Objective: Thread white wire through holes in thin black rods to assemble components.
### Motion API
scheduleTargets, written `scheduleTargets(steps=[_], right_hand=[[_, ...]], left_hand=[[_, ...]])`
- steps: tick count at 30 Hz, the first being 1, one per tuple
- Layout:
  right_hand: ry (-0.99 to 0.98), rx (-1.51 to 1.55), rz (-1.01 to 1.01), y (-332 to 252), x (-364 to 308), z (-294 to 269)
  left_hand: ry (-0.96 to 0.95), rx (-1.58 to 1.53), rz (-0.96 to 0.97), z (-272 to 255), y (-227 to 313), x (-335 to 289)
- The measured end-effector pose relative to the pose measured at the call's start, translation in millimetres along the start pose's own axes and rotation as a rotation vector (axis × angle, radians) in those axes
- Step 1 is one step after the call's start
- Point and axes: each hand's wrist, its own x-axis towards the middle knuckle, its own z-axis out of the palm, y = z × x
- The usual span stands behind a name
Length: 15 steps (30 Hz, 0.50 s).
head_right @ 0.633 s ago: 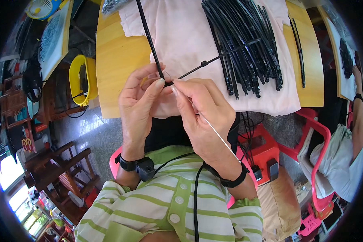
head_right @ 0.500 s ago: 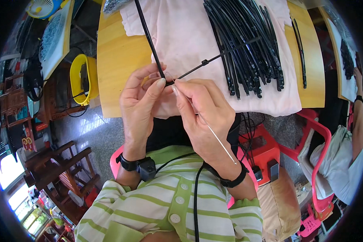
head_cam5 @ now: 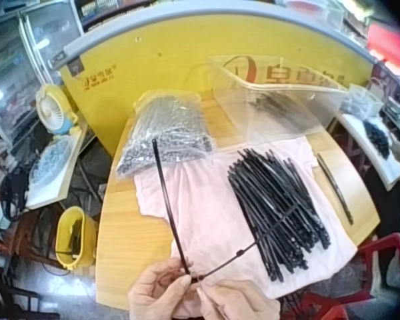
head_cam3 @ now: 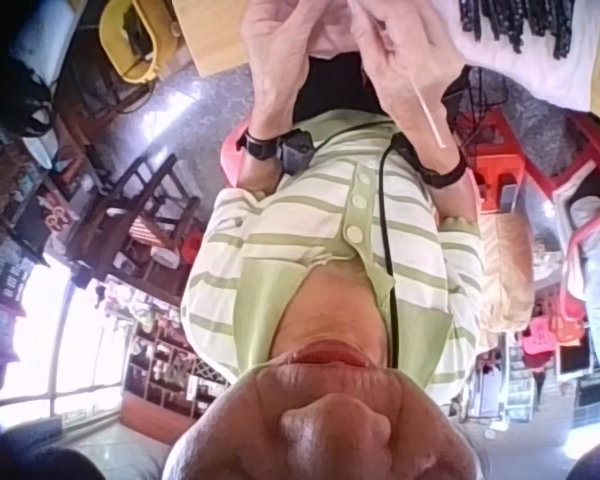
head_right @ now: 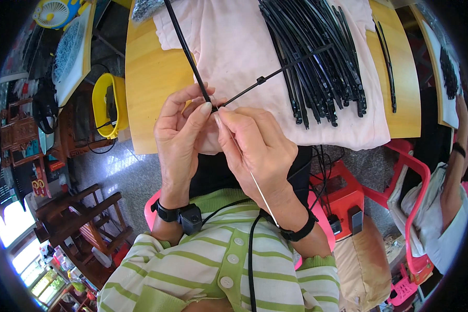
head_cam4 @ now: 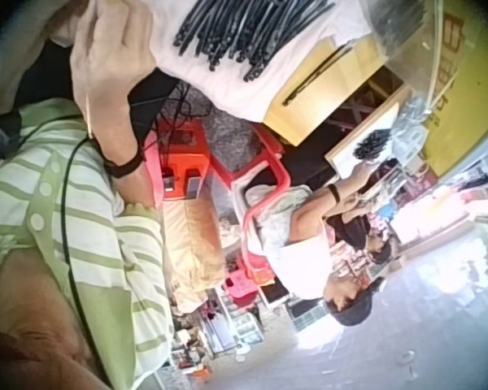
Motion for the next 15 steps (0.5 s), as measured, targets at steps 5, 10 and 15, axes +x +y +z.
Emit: scheduleTargets(steps=[5, 10, 15], right_hand=[[0.011, -0.049, -0.039, -0.6, 0.0, 0.9], [0.051, -0.118, -0.165, 2.7, 0.4, 1.9], [0.07, -0.144, -0.214, 3.1, -1.8, 3.7]], left_hand=[[0.0, -0.002, 0.011, 1.0, -0.2, 0.1], [0.001, 0.017, 0.01, 2.9, 0.7, -0.3], [0.015, 0.072, 0.022, -0.1, -3.5, -2.1]])
